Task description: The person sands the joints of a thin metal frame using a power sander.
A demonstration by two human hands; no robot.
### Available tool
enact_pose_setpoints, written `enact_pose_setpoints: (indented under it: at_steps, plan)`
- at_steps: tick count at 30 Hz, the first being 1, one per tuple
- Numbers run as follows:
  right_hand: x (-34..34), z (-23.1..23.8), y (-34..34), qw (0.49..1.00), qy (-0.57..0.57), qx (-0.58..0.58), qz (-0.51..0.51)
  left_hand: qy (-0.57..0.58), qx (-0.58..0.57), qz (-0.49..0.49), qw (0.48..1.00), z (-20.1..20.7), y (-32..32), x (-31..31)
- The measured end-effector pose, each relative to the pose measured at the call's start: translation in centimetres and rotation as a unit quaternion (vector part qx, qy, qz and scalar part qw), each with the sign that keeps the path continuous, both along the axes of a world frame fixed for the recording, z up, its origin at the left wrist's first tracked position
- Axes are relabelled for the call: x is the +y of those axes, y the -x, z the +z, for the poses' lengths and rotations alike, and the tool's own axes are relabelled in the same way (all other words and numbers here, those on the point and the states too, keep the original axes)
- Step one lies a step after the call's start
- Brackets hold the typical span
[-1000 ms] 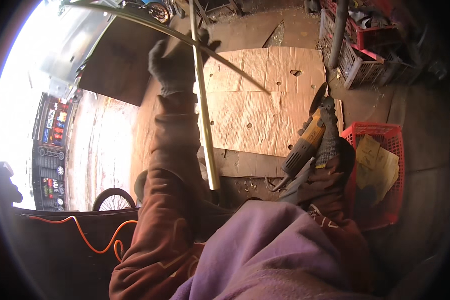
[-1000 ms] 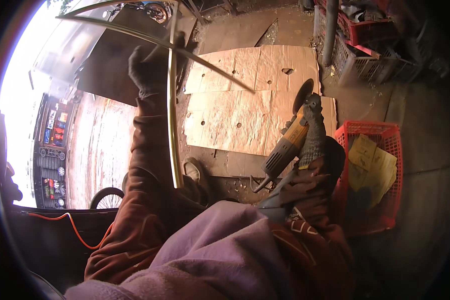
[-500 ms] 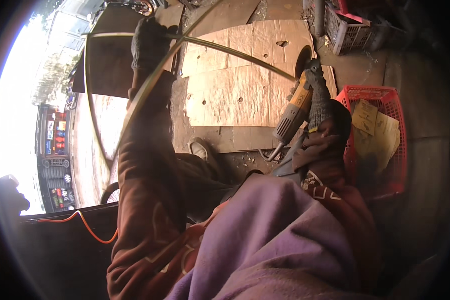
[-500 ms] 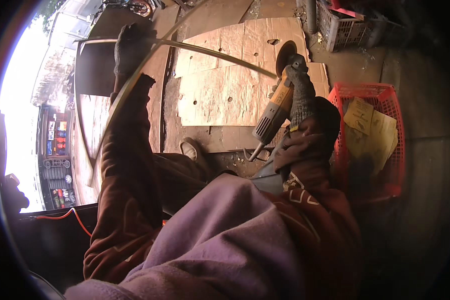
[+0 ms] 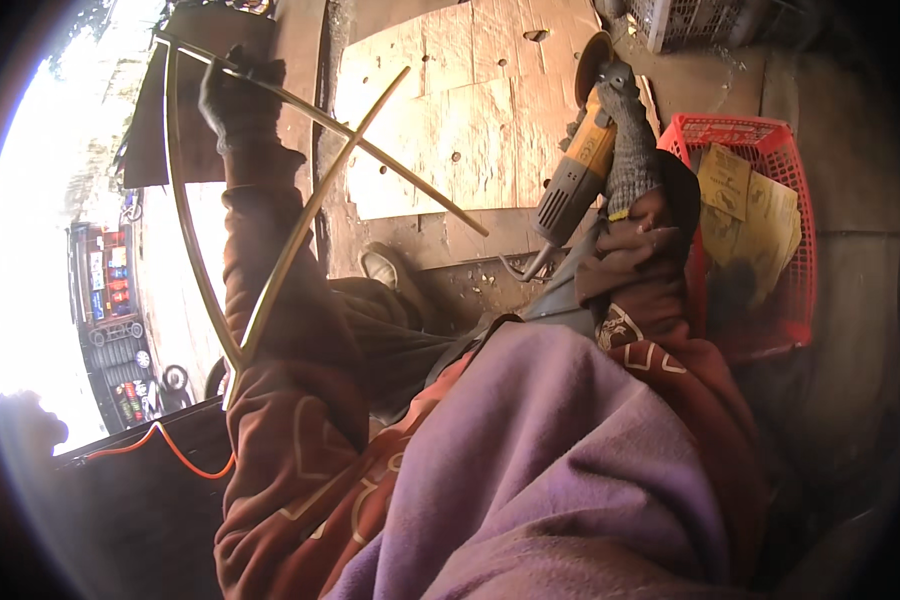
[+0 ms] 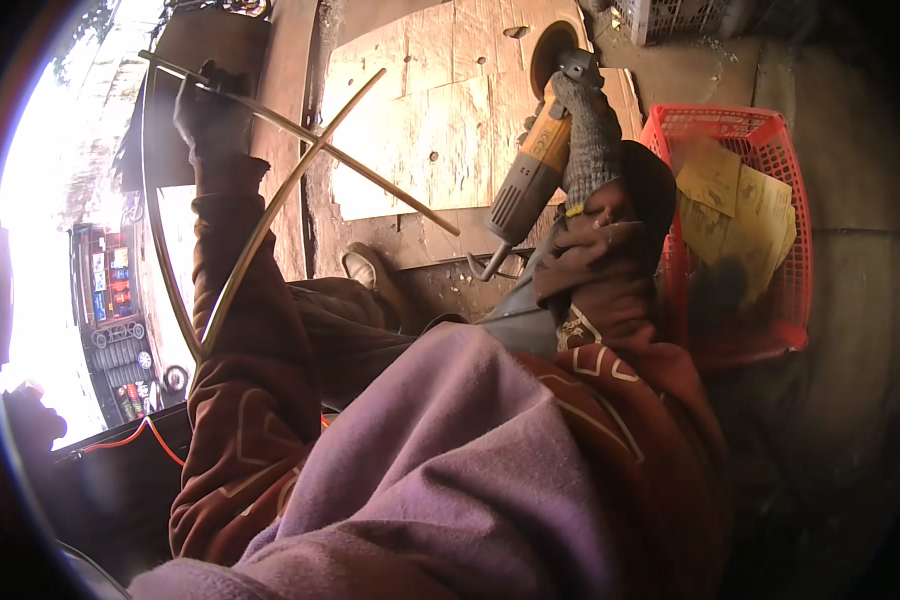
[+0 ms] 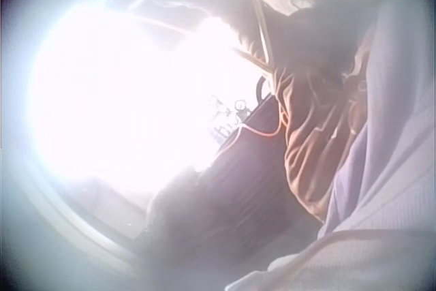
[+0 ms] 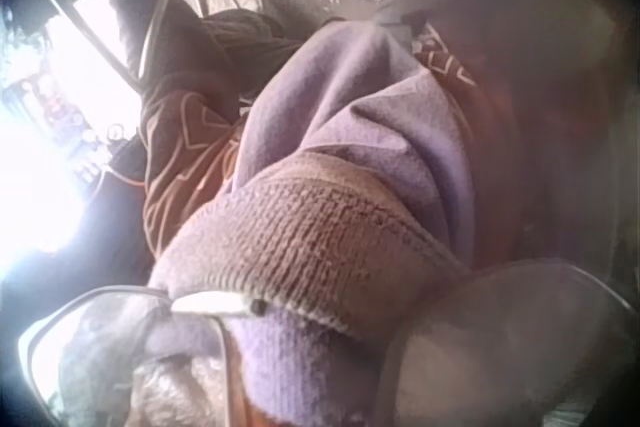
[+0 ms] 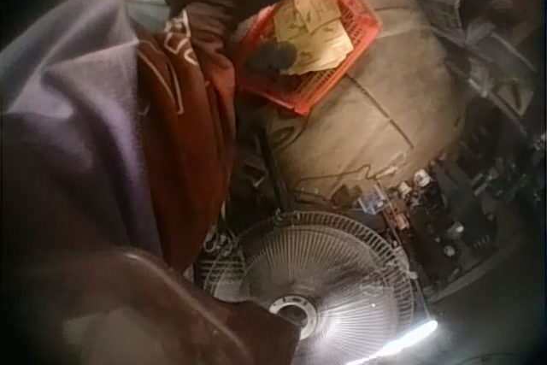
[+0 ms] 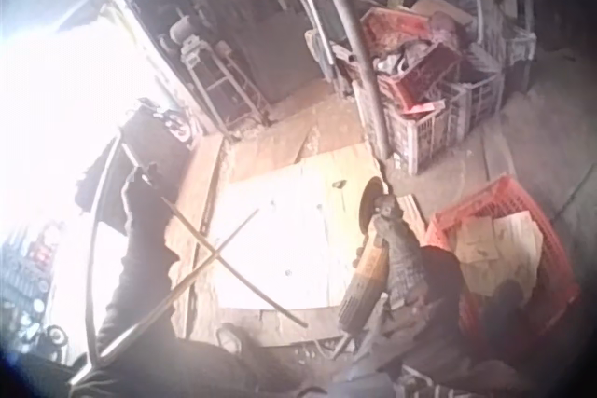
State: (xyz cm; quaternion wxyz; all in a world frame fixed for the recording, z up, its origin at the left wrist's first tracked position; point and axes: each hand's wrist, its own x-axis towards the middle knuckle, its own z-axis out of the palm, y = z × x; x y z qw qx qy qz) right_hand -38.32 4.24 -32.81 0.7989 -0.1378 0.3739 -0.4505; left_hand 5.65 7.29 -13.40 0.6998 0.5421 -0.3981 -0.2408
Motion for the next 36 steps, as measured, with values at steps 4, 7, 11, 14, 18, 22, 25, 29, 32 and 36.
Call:
enact_pose_setpoints:
  at_steps: [4,7,11,14,18,22,25,29,32,36]
  plan:
    - [0.5,1.5,-1.6,0.999,0.039,0.009,-0.001,0.077,0.354,-0.177,0.915,2.7,-8.2,1.0]
    - [0.2,-0.1,-1.3,0.999,0.045,0.021,-0.011,0.060,0.135,-0.107,0.983,4.1,-6.5,-0.3]
    - [0.3,-0.3,-0.3,0.998,0.061,0.014,-0.024,0.057,-0.076,-0.068,0.993,7.7,-1.9,-1.7]
    - [-0.2,-1.4,-0.2,0.997,0.070,-0.025,-0.007,0.059,-0.151,-0.064,0.985,10.3,0.1,-3.0]
    - [-0.2,-2.8,-1.0,0.997,0.076,-0.019,-0.008,0.057,-0.199,-0.066,0.976,11.5,1.1,-4.7]
    - [-1.1,-2.9,-2.4,0.986,0.139,0.060,-0.073,0.070,-0.228,-0.073,0.968,12.3,0.4,-6.3]
    - [-3.4,-8.2,-0.4,0.996,0.080,-0.042,-0.012,0.083,-0.220,-0.109,0.966,11.6,0.8,-8.4]
    - [-1.2,-3.1,-1.2,0.998,0.054,0.033,-0.003,0.127,-0.200,-0.236,0.942,12.9,-2.6,-9.3]
    - [-0.3,-0.7,0.0,0.998,0.031,-0.010,0.053,0.141,-0.308,-0.302,0.891,14.1,-2.5,-10.3]
    - [0.9,1.7,-1.1,0.992,0.043,0.103,-0.064,0.077,-0.280,-0.183,0.939,13.8,-0.7,-9.5]
